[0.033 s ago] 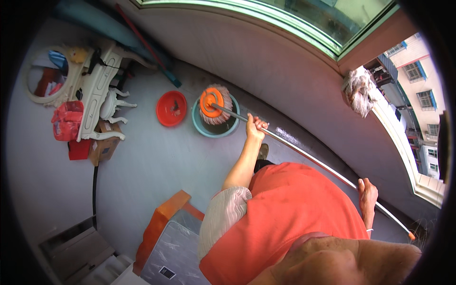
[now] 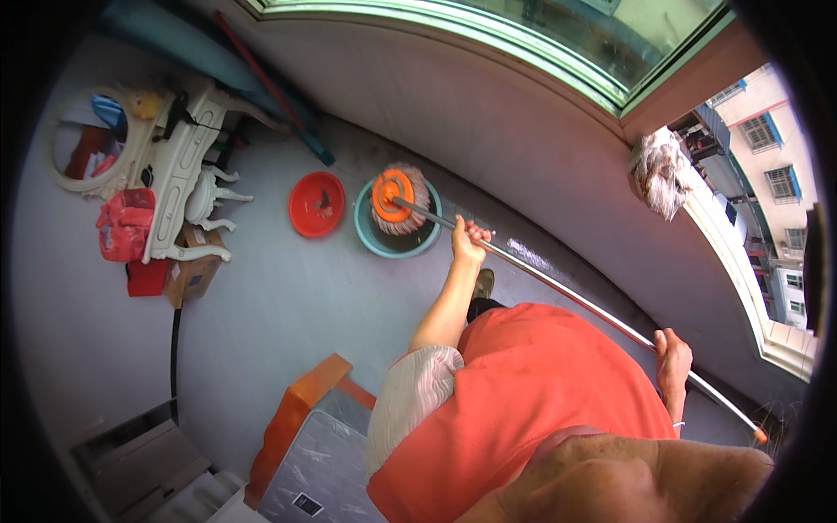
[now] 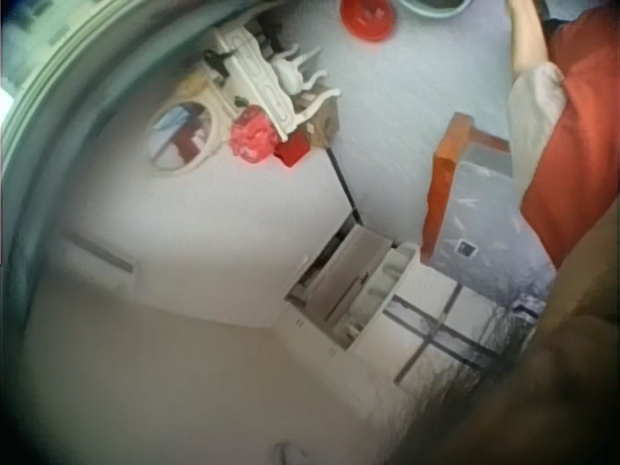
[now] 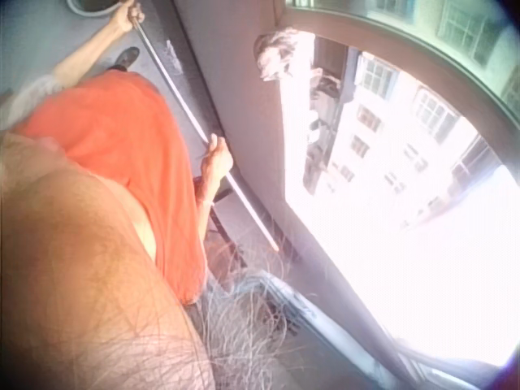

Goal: The person dips a mop into a bucket of water, wrings it out, and uses it to clean the upper part of a window. They then use a cloth to wipe the window frame and sill, and finally use a squeegee to dry the glass.

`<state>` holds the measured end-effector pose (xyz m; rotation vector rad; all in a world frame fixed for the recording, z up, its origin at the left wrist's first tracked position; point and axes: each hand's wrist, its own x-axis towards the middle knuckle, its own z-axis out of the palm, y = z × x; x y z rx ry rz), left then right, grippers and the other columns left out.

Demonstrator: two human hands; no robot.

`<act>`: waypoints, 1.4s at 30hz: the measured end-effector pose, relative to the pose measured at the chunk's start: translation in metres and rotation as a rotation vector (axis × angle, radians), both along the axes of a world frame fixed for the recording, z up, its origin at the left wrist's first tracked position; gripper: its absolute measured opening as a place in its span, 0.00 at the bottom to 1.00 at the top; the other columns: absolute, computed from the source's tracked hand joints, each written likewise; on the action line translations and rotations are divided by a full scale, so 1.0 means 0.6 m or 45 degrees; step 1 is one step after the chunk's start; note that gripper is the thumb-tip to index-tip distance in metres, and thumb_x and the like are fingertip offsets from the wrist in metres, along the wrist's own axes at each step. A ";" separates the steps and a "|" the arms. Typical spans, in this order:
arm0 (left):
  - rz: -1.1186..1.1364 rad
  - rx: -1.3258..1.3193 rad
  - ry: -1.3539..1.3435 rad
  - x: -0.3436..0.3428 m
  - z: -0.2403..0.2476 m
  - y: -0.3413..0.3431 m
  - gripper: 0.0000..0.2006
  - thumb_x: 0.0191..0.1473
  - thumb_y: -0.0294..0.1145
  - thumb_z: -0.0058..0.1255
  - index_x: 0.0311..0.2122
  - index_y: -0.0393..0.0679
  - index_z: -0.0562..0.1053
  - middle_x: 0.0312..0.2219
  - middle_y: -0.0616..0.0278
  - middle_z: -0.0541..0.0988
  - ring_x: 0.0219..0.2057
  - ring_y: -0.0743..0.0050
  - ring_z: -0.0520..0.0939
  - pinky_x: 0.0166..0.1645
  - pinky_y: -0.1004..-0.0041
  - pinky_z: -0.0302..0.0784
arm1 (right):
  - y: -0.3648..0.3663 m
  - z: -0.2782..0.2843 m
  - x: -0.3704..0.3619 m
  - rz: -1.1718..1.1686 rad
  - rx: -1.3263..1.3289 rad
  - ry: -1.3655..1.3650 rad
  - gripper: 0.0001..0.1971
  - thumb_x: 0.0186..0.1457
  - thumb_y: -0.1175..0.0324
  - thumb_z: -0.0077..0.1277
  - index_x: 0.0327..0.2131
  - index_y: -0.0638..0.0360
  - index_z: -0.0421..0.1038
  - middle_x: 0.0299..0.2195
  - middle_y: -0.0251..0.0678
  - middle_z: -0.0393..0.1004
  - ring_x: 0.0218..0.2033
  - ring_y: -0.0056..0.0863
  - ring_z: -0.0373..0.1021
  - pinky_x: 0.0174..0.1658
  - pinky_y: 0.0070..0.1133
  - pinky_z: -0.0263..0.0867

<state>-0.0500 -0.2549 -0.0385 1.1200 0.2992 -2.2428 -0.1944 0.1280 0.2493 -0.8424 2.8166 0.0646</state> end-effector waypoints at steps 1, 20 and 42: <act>0.001 0.022 -0.111 -0.006 -0.008 0.001 0.20 0.58 0.48 0.47 0.21 0.46 0.62 0.10 0.69 0.59 0.13 0.75 0.62 0.25 0.72 0.66 | -0.027 0.004 0.015 0.144 -0.043 0.057 0.16 0.57 0.60 0.47 0.22 0.61 0.61 0.19 0.46 0.66 0.22 0.49 0.64 0.27 0.35 0.59; 0.348 -0.147 0.354 -0.048 -0.024 -0.220 0.14 0.57 0.30 0.38 0.19 0.39 0.66 0.14 0.53 0.72 0.18 0.60 0.76 0.33 0.59 0.79 | -0.371 0.087 0.061 0.633 -1.225 -1.476 0.17 0.64 0.62 0.38 0.36 0.67 0.70 0.32 0.38 0.75 0.35 0.25 0.71 0.42 0.24 0.67; 0.016 -0.314 -0.035 -0.064 -0.001 -0.238 0.48 0.48 0.62 0.51 0.61 0.40 0.43 0.52 0.49 0.66 0.52 0.46 0.69 0.56 0.48 0.67 | -0.293 -0.009 0.037 0.354 -1.703 -1.142 0.08 0.54 0.79 0.43 0.37 0.65 0.71 0.36 0.36 0.72 0.40 0.22 0.70 0.44 0.20 0.66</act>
